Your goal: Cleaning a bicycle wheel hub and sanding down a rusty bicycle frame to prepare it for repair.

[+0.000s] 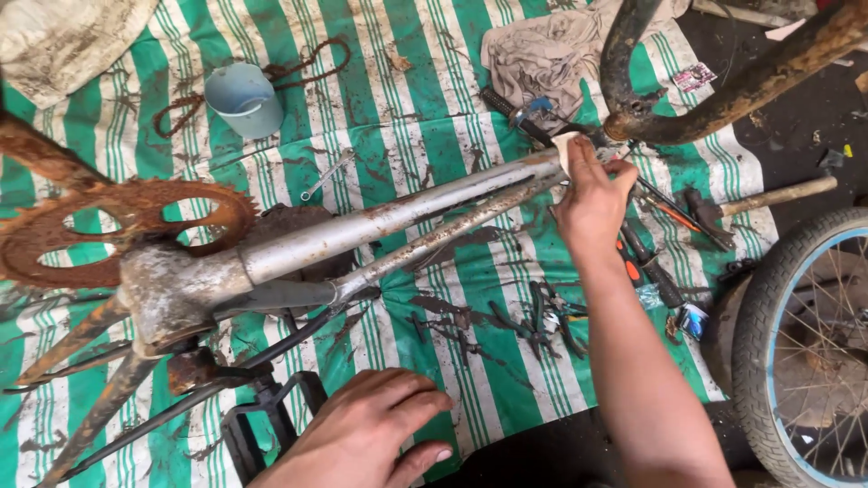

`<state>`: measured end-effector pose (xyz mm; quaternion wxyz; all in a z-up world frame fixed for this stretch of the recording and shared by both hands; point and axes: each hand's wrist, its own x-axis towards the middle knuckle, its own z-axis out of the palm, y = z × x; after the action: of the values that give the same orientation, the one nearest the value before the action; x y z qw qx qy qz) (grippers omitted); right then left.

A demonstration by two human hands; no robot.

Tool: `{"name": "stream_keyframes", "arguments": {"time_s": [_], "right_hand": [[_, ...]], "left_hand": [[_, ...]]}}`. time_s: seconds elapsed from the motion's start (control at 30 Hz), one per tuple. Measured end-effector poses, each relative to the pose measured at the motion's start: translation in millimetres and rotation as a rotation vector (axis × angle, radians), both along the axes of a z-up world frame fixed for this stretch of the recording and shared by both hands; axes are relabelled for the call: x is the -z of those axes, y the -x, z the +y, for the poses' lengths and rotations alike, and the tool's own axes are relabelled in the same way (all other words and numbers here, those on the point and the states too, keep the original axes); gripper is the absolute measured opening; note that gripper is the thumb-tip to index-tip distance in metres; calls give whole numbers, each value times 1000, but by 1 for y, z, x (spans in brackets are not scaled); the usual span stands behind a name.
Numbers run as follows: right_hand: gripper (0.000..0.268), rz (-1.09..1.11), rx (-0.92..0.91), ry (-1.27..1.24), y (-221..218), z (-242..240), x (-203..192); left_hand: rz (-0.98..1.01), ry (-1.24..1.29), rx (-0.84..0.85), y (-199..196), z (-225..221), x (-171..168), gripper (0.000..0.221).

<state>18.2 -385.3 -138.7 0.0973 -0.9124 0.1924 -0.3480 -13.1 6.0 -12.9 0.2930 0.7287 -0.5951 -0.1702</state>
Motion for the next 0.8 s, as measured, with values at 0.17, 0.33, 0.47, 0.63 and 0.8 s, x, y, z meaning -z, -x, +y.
{"name": "stream_keyframes", "arguments": {"time_s": [0.17, 0.33, 0.47, 0.63, 0.8], "right_hand": [[42, -381, 61, -1768, -14, 168, -100], [62, -146, -105, -848, -6, 144, -109], [70, 92, 83, -11, -1, -11, 14], [66, -64, -150, -144, -6, 131, -60], [58, -139, -449, -32, -9, 156, -86]], "left_hand": [[14, -83, 38, 0, -6, 2, 39], [35, -189, 69, -2, -3, 11, 43], [43, -170, 65, -2, 13, 15, 49], [57, -203, 95, 0, 4, 15, 51], [42, -16, 54, -7, -6, -24, 39]]}}
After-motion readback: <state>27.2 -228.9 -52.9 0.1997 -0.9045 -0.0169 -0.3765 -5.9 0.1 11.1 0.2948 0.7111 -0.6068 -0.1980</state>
